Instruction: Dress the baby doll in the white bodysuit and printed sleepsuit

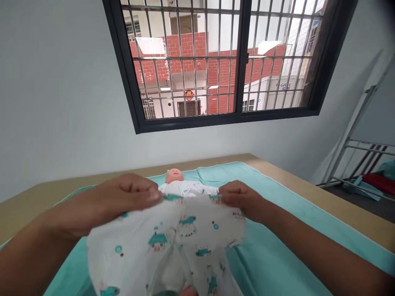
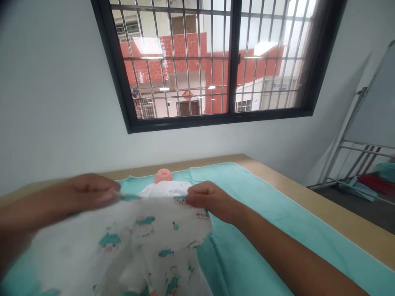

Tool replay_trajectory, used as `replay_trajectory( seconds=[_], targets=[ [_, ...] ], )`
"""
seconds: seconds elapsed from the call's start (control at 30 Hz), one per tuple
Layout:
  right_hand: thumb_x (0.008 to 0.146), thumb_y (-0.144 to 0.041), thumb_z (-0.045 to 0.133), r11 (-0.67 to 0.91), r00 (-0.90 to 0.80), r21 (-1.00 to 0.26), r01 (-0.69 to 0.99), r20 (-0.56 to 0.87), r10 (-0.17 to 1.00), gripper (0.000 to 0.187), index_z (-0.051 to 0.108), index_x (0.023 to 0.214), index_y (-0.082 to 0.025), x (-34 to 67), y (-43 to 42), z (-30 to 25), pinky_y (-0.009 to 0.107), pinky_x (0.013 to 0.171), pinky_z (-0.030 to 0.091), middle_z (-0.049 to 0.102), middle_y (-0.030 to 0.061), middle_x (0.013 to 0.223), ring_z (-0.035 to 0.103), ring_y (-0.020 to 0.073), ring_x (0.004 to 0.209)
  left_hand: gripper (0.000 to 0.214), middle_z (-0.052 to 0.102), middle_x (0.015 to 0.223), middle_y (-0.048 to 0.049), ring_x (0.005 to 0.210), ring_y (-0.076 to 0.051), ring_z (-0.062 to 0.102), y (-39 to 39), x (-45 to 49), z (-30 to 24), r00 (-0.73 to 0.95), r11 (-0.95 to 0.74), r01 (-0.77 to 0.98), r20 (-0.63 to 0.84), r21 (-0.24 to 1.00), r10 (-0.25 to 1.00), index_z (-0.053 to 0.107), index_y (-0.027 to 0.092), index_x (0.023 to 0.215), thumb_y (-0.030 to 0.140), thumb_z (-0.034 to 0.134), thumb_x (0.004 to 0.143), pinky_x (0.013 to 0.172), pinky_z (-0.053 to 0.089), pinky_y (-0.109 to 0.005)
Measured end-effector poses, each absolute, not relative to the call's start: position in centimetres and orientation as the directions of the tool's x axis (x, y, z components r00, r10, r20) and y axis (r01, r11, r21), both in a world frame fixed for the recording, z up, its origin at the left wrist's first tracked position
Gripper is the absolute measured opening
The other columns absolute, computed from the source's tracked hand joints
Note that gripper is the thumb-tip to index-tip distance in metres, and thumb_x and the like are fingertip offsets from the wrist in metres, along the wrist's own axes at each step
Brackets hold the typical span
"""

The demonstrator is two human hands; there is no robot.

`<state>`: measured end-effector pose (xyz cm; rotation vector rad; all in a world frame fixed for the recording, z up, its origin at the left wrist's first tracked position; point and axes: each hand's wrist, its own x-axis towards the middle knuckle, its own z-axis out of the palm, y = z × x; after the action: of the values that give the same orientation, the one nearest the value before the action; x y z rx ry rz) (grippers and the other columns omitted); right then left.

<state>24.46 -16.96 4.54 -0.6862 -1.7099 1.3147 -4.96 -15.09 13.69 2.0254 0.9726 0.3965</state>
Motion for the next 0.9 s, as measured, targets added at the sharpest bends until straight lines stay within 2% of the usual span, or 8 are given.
replay_trajectory(
  seconds=[0.1, 0.17, 0.3, 0.47, 0.57, 0.67, 0.77, 0.9],
  targets=[
    [0.084, -0.046, 0.063, 0.316, -0.496, -0.948, 0.027, 0.262, 0.828, 0.047, 0.038, 0.056, -0.017, 23.6, -16.8, 3.3, 0.023, 0.049, 0.02, 0.029, -0.007, 0.057, 0.025, 0.0058, 0.052, 0.039, 0.054, 0.063, 0.0044, 0.054, -0.009, 0.044, -15.2, -4.0, 11.4, 0.616, -0.436, 0.691, -0.155, 0.576, 0.772, 0.062, 0.02, 0.069, 0.057, 0.056, 0.08, 0.048, 0.028, -0.02],
    [0.084, -0.05, 0.061, 0.287, -0.43, -0.958, -0.003, 0.26, 0.865, 0.048, 0.036, 0.058, -0.018, 22.7, -16.9, 2.5, 0.023, 0.05, 0.019, 0.029, -0.0072, 0.058, 0.024, 0.0062, 0.053, 0.039, 0.062, 0.074, 0.0029, 0.063, -0.012, 0.052, -15.5, -2.9, 9.2, 0.615, -0.473, 0.708, -0.129, 0.524, 0.778, 0.067, 0.023, 0.077, 0.061, 0.06, 0.075, 0.051, 0.031, -0.021],
    [0.084, -0.054, 0.06, 0.233, -0.259, -0.966, -0.111, 0.255, 0.932, 0.051, 0.033, 0.059, -0.019, 21.3, -16.5, 0.7, 0.023, 0.05, 0.018, 0.028, -0.0075, 0.058, 0.023, 0.0066, 0.054, 0.032, 0.069, 0.085, 0.0025, 0.079, -0.019, 0.061, -15.9, -0.1, 5.0, 0.662, -0.392, 0.617, -0.181, 0.682, 0.727, 0.07, 0.026, 0.088, 0.054, 0.063, 0.075, 0.063, 0.042, -0.023],
    [0.076, -0.054, 0.068, 0.196, -0.242, -0.961, -0.195, 0.24, 0.94, 0.044, 0.045, 0.067, -0.017, 21.5, -15.8, -1.8, 0.02, 0.051, 0.025, 0.037, -0.0071, 0.061, 0.03, 0.0062, 0.055, 0.044, 0.072, 0.103, -0.0031, 0.099, -0.027, 0.061, -13.9, 1.8, 1.7, 0.555, -0.259, 0.334, 0.033, 0.906, 0.831, 0.068, 0.021, 0.104, 0.055, 0.051, 0.082, 0.089, 0.046, -0.033],
    [0.056, -0.047, 0.084, 0.099, -0.421, -0.994, 0.047, 0.07, 0.904, 0.045, 0.057, 0.075, -0.017, 22.2, -15.8, -3.4, 0.019, 0.05, 0.028, 0.048, -0.0068, 0.062, 0.037, 0.0066, 0.055, 0.05, 0.07, 0.111, -0.0063, 0.106, -0.03, 0.061, -12.5, 2.0, 0.2, 0.397, -0.068, 0.168, -0.004, 0.983, 0.918, 0.065, 0.02, 0.112, 0.056, 0.055, 0.079, 0.088, 0.05, -0.038],
    [0.04, -0.037, 0.089, -0.013, -0.531, -0.958, 0.286, -0.169, 0.83, 0.042, 0.062, 0.064, -0.014, 23.2, -15.7, -5.1, 0.018, 0.049, 0.032, 0.054, -0.0057, 0.059, 0.042, 0.0071, 0.054, 0.05, 0.072, 0.109, -0.0072, 0.107, -0.03, 0.061, -12.1, 2.4, -1.5, 0.359, 0.003, 0.075, -0.03, 0.997, 0.933, 0.069, 0.02, 0.105, 0.058, 0.062, 0.073, 0.091, 0.05, -0.038],
    [0.046, -0.041, 0.087, -0.13, -0.459, -0.991, 0.008, -0.119, 0.88, 0.041, 0.068, 0.069, -0.013, 24.3, -15.3, -6.4, 0.02, 0.059, 0.043, 0.06, -0.0032, 0.063, 0.049, 0.0083, 0.058, 0.052, 0.073, 0.103, -0.0071, 0.104, -0.03, 0.063, -12.2, 2.9, -3.2, 0.381, 0.061, 0.107, -0.098, 0.992, 0.919, 0.072, 0.021, 0.098, 0.063, 0.066, 0.067, 0.094, 0.05, -0.038],
    [0.059, -0.045, 0.083, -0.126, -0.286, -0.906, -0.405, -0.005, 0.958, 0.046, 0.071, 0.088, -0.012, 24.5, -14.7, -8.1, 0.03, 0.079, 0.048, 0.068, 0.0044, 0.074, 0.061, 0.0148, 0.072, 0.055, 0.073, 0.087, -0.0077, 0.095, -0.029, 0.066, -12.1, 3.6, -4.7, 0.467, 0.126, 0.224, -0.22, 0.966, 0.857, 0.071, 0.022, 0.094, 0.069, 0.064, 0.067, 0.086, 0.054, -0.038]
  ],
)
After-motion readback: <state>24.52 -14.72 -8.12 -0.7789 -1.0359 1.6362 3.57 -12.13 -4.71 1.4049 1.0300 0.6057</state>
